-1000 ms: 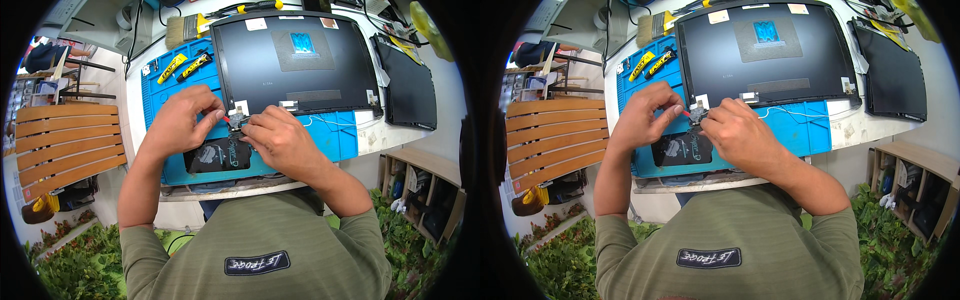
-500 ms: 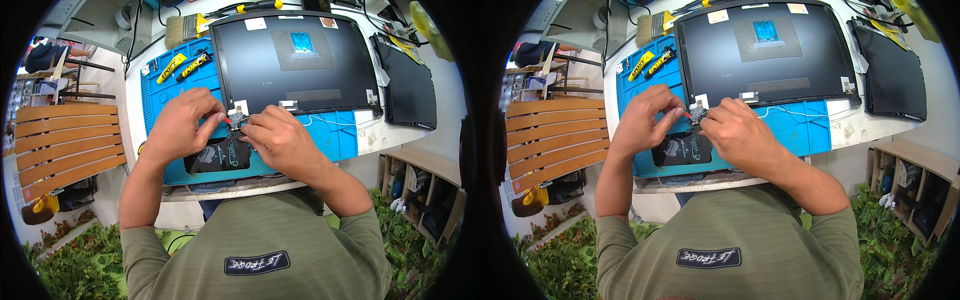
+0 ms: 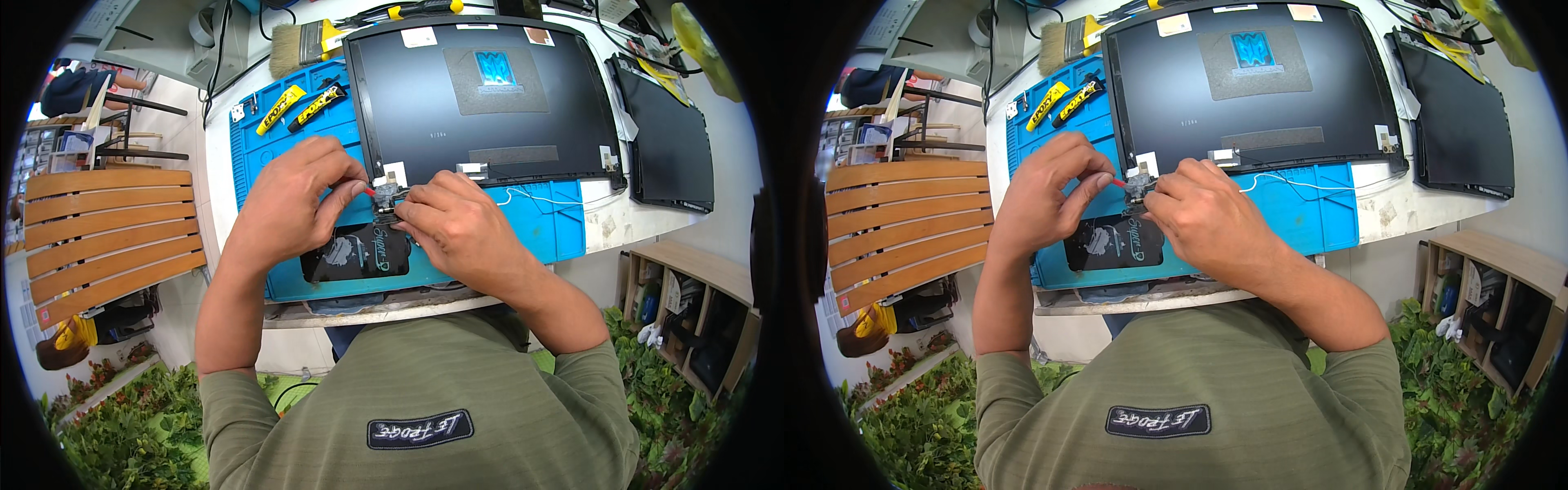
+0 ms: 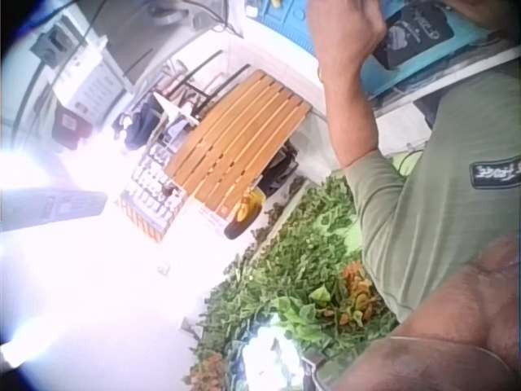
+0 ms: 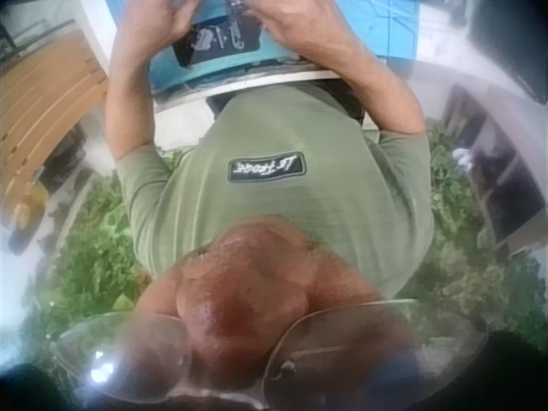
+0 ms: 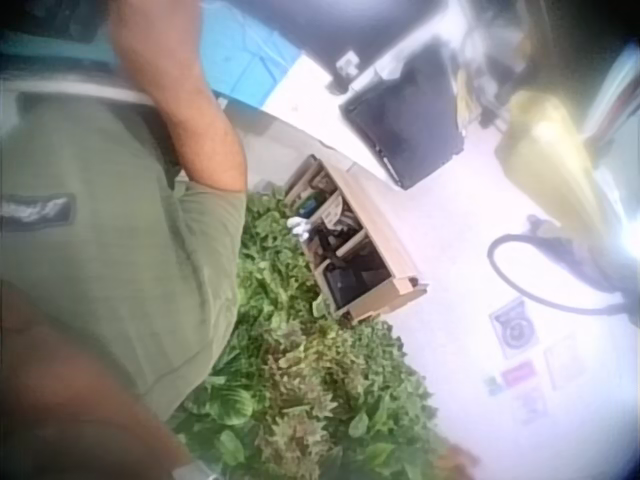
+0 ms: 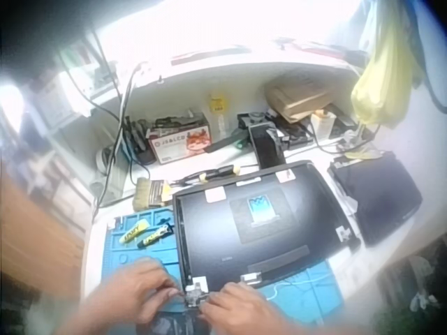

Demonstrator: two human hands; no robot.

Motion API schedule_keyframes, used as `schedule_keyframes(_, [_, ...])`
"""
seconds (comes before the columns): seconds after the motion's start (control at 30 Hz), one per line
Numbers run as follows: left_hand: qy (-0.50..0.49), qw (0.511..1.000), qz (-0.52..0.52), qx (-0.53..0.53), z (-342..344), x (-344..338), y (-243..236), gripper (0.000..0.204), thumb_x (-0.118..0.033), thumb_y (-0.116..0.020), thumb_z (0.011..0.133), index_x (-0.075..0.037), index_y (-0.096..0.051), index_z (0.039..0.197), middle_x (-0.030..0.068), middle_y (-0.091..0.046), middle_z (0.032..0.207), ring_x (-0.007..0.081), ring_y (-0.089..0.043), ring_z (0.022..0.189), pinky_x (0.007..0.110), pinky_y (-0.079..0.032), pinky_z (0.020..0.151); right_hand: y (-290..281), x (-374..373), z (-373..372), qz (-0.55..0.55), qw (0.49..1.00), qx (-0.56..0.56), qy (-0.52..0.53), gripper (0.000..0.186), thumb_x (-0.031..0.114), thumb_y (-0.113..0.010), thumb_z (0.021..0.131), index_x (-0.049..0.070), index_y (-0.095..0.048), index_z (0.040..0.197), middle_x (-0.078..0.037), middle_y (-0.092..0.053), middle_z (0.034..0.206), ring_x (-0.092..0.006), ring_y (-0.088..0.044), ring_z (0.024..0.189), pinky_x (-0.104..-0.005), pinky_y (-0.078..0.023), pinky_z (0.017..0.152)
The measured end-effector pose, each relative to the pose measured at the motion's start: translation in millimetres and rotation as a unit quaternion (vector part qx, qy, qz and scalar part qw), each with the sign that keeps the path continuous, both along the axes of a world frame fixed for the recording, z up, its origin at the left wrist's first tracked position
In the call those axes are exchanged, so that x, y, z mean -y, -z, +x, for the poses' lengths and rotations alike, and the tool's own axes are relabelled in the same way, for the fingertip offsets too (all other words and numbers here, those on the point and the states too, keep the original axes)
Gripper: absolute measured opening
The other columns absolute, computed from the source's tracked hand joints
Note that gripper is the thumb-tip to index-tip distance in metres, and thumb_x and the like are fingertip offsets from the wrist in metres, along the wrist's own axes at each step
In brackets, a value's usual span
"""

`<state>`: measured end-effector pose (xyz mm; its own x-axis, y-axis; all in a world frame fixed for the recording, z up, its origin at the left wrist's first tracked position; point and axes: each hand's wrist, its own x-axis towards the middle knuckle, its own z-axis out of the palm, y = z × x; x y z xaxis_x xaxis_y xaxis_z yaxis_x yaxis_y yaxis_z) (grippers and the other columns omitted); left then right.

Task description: The person works on the internal components of a disassembled laptop screen assembly, using hands to manipulate small wires and connectors near the hinge area while the screen panel rests on a blue mat.

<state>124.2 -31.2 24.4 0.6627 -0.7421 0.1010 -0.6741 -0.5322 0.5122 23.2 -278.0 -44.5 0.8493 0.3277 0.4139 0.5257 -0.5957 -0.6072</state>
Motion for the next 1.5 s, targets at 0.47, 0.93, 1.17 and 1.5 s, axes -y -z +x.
schedule_keyframes(0.47, [0.022, 0.999, 0.023, 0.031, -4.3, -1.9, 4.7, 0.013, -0.004, -0.086, 0.094, -0.005, -0.076, 0.101, 0.0108, -0.066, 0.093, 0.0353, -0.068, 0.094, 0.047, -0.054, 0.082, -1.6, 0.5, 0.2, -0.004, 1.0, -0.003, -0.003, 0.021, 0.008, -0.092, 0.091, 0.002, -0.082, 0.108, -0.007, -0.077, 0.105, -0.0281, -0.069, 0.096, -0.0443, -0.057, 0.088])
schedule_keyframes(0.93, [0.008, 0.996, 0.036, 0.082, -12.9, 2.6, 3.8, 0.012, -0.004, -0.087, 0.095, -0.007, -0.077, 0.101, 0.0095, -0.068, 0.095, 0.0334, -0.069, 0.091, 0.045, -0.055, 0.08, -1.9, 0.1, -0.2, -0.006, 1.0, -0.003, 0.0, 0.022, 0.008, -0.093, 0.091, 0.002, -0.083, 0.109, -0.008, -0.078, 0.105, -0.0276, -0.07, 0.097, -0.0438, -0.057, 0.089])
schedule_keyframes(1.17, [-0.004, 0.995, 0.032, 0.097, -14.4, 2.4, 7.1, 0.011, -0.005, -0.086, 0.097, -0.008, -0.078, 0.104, 0.0094, -0.069, 0.098, 0.0333, -0.069, 0.094, 0.046, -0.056, 0.081, -1.6, -1.0, -0.3, 0.004, 1.0, -0.013, -0.002, 0.012, 0.01, -0.088, 0.096, 0.001, -0.082, 0.1, -0.01, -0.076, 0.098, -0.0298, -0.069, 0.1, -0.0468, -0.058, 0.094])
schedule_keyframes(1.5, [-0.022, 0.996, -0.012, 0.082, -12.1, -1.0, 9.2, 0.011, -0.003, -0.087, 0.097, -0.006, -0.081, 0.106, 0.0098, -0.073, 0.101, 0.0319, -0.073, 0.097, 0.043, -0.058, 0.083, -2.6, 0.0, 0.3, -0.004, 1.0, -0.008, -0.003, 0.018, 0.008, -0.091, 0.092, 0.001, -0.082, 0.106, -0.009, -0.077, 0.103, -0.0285, -0.07, 0.098, -0.0448, -0.057, 0.09])
